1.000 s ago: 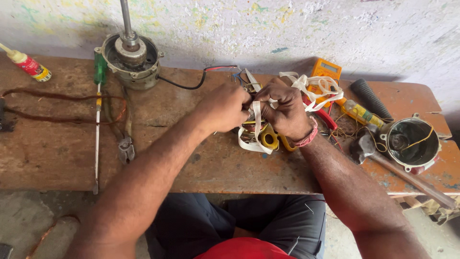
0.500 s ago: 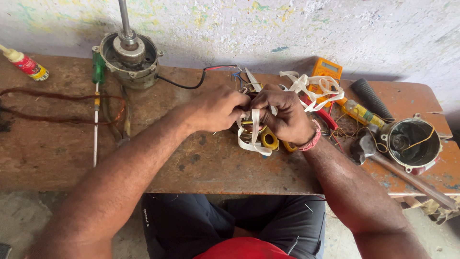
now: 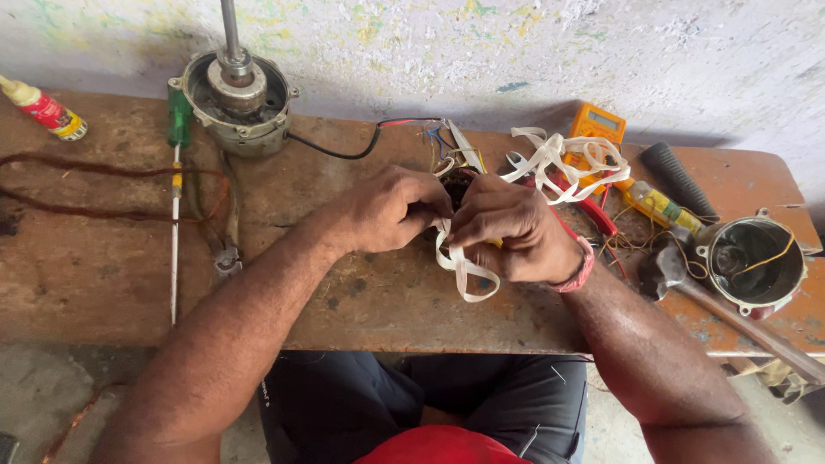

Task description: The person wraps a white insulating tape around a cylindrical motor coil, repeatedly pulling the tape, wrapping it around the coil, and adjusting the layers. The person uses both hands to hold the coil and feed the tape, occasionally using scissors to cut the tape.

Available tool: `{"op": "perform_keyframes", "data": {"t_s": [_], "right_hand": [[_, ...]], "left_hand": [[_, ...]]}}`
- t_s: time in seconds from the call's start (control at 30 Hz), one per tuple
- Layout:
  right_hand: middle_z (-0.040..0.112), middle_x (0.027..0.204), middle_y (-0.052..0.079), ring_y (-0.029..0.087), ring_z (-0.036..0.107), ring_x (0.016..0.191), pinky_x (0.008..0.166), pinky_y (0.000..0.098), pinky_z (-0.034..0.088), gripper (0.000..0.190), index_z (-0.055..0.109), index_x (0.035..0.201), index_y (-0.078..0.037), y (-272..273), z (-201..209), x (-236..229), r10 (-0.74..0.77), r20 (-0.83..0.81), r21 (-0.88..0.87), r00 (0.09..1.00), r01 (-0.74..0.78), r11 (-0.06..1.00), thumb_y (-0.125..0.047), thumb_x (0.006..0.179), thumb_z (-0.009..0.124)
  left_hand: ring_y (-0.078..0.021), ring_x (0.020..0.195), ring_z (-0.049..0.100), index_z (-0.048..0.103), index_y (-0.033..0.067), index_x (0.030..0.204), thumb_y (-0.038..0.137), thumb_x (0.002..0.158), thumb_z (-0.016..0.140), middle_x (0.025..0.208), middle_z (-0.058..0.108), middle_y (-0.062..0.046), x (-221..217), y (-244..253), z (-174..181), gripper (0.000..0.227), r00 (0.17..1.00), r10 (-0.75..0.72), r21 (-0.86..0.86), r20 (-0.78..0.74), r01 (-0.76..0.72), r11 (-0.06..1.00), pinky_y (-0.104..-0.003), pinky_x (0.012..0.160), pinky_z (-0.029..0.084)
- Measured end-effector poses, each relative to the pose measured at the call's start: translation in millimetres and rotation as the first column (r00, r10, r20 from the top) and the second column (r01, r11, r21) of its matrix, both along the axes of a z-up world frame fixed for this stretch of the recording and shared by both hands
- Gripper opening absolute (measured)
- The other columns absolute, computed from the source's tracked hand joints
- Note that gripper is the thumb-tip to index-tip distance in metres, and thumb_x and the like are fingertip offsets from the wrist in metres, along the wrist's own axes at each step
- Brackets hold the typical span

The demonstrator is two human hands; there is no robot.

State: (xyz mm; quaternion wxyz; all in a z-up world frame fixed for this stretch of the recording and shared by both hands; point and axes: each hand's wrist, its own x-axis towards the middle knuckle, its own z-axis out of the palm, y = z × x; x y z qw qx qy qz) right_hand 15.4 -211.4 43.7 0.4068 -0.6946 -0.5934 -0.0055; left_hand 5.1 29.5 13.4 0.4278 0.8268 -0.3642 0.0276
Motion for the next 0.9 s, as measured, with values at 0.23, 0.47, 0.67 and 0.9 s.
{"op": "perform_keyframes", "data": {"t_s": [0.23,0.47,0.67,0.9], "right_hand": [[0.072,0.092,0.000,0.025,0.061,0.090,0.084,0.0388,0.047,0.029,0.077,0.093,-0.011,5,6,-9,0.021,0.102,-0.132,0.995,-0.007,0.991,-0.006,0.064,0.079],[0.070,0.086,0.001,0.024,0.061,0.087,0.083,0.0401,0.044,0.011,0.074,0.083,-0.012,2,-2,-10,0.037,0.094,-0.160,0.995,-0.022,0.987,-0.011,0.074,0.080],[0.059,0.140,0.020,0.032,0.053,0.132,0.115,0.0440,0.040,0.022,0.074,0.104,-0.006,-21,2,18,-0.282,-0.053,0.069,0.958,0.285,0.956,-0.017,0.086,0.067],[0.039,0.161,0.028,0.045,0.030,0.151,0.123,0.0576,0.022,0.024,0.076,0.102,-0.003,-12,-19,32,-0.279,0.041,-0.186,0.959,0.282,0.941,-0.012,0.084,0.064]], "left_hand": [[-0.0198,0.086,0.076,0.077,0.0061,0.097,0.012,0.085,0.078,0.093,0.078,-0.007,3,3,-7,0.013,0.997,0.014,-0.028,-0.073,-0.016,0.999,-0.034,0.075,0.059],[-0.0140,0.081,0.076,0.077,0.0055,0.092,0.021,0.083,0.084,0.089,0.078,-0.004,7,-3,-18,0.020,0.999,0.023,-0.107,-0.038,-0.027,0.994,-0.029,0.071,0.061],[-0.0129,0.073,0.072,0.073,0.0042,0.089,0.023,0.083,0.087,0.083,0.074,-0.004,6,-3,-23,0.024,0.998,0.008,-0.146,-0.057,-0.016,0.989,-0.029,0.065,0.058],[-0.0126,0.074,0.072,0.074,0.0040,0.089,0.021,0.083,0.086,0.086,0.075,-0.003,5,-3,-22,0.022,0.999,-0.006,-0.137,-0.039,0.000,0.991,-0.029,0.064,0.057]]}}
